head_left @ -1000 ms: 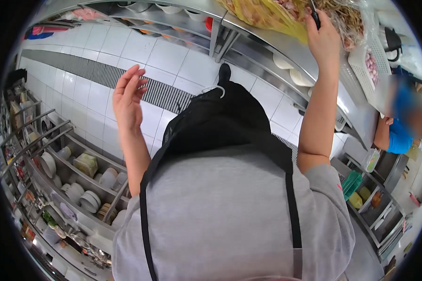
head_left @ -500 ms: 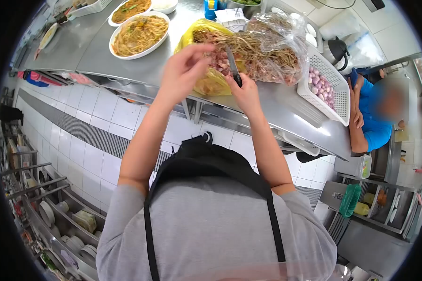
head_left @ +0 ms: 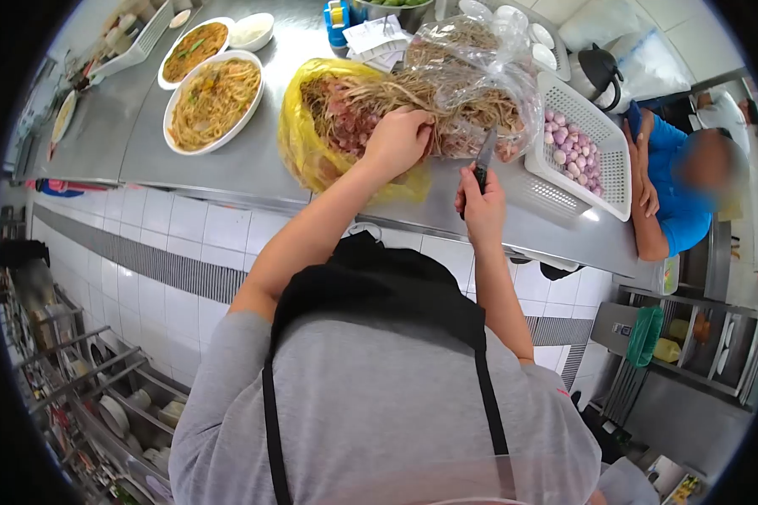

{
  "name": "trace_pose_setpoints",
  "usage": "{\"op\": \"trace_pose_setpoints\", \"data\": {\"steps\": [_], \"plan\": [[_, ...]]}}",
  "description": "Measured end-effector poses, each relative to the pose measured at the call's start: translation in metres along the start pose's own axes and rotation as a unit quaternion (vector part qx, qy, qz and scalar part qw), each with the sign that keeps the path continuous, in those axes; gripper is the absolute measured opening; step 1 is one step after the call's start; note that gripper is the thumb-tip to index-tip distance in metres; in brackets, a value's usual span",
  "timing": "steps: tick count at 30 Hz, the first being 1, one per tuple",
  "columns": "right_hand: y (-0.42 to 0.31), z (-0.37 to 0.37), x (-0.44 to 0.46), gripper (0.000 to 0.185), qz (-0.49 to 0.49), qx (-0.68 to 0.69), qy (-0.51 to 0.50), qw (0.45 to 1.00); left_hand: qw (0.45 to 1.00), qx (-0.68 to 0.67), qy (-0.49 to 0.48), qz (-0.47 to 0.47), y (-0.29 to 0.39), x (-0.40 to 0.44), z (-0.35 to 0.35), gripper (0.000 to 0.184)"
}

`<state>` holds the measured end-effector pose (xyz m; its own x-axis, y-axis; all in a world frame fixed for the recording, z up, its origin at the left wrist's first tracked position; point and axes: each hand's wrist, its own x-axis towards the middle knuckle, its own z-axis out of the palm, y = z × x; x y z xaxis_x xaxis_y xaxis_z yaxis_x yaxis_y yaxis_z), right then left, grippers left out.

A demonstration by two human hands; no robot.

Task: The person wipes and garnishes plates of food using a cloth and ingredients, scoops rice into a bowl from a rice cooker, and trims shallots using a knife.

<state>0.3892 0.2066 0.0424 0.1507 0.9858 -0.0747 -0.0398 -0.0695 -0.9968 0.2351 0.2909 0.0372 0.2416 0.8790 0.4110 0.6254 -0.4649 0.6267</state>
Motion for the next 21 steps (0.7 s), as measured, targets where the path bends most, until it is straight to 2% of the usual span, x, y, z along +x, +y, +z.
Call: {"op": "trace_pose_setpoints", "data": {"steps": [2, 4, 6, 7, 9, 10, 12, 13, 14, 16, 17, 18, 19, 20, 21], "plan": [[-0.001, -0.003, 0.005, 0.012, -0.013, 0.009, 0.004, 1.000, 0.994, -0.082, 0.071, -0.028, 0.003, 0.001, 0.001, 0.018], [0.006, -0.007, 0.010, 0.012, -0.018, -0.007, -0.018, 1.000, 0.995, -0.060, 0.077, -0.006, 0.007, 0.004, -0.002, 0.020], [0.004, -0.011, 0.012, 0.012, -0.013, -0.009, 0.013, 1.000, 1.000, -0.001, 0.003, -0.020, 0.024, 0.003, -0.014, 0.018], [0.000, -0.015, 0.015, 0.013, -0.026, -0.021, 0.029, 0.999, 1.000, 0.000, -0.002, -0.013, 0.037, 0.004, -0.025, 0.018], [-0.003, -0.027, 0.023, 0.016, -0.025, -0.029, 0.054, 0.998, 0.990, 0.040, -0.134, -0.034, 0.060, 0.011, -0.043, 0.018], [-0.007, -0.028, 0.026, 0.016, -0.033, -0.027, 0.055, 0.998, 0.990, 0.042, -0.130, -0.028, 0.061, 0.017, -0.043, 0.018], [-0.020, -0.028, 0.034, 0.015, -0.025, 0.001, 0.051, 0.998, 0.987, 0.016, 0.046, 0.153, 0.062, 0.028, -0.041, 0.026], [-0.027, -0.027, 0.038, 0.015, -0.031, 0.001, 0.047, 0.998, 0.972, 0.061, 0.105, 0.203, 0.065, 0.042, -0.045, 0.035], [-0.034, -0.025, 0.041, 0.014, -0.068, -0.014, 0.042, 0.997, 0.971, 0.064, 0.110, 0.202, 0.061, 0.053, -0.042, 0.035], [-0.046, -0.021, 0.046, 0.014, -0.106, -0.028, 0.032, 0.993, 0.959, 0.209, 0.122, 0.146, 0.047, 0.074, -0.034, 0.044], [-0.052, -0.019, 0.052, 0.016, -0.119, -0.045, 0.032, 0.991, 0.973, 0.204, 0.044, 0.095, 0.040, 0.083, -0.036, 0.038], [-0.059, -0.017, 0.060, 0.018, -0.134, -0.061, 0.033, 0.989, 0.973, 0.207, 0.051, 0.092, 0.032, 0.096, -0.040, 0.038], [-0.066, -0.018, 0.071, 0.018, -0.136, -0.060, 0.029, 0.988, 0.975, 0.207, 0.011, 0.084, 0.030, 0.110, -0.050, 0.033], [-0.072, -0.021, 0.082, 0.023, -0.152, -0.129, 0.017, 0.980, 0.975, 0.206, -0.034, 0.074, 0.025, 0.122, -0.056, 0.029], [-0.077, -0.021, 0.091, 0.029, -0.164, -0.196, 0.006, 0.967, 0.975, 0.198, -0.012, 0.098, 0.019, 0.135, -0.058, 0.023]]}}
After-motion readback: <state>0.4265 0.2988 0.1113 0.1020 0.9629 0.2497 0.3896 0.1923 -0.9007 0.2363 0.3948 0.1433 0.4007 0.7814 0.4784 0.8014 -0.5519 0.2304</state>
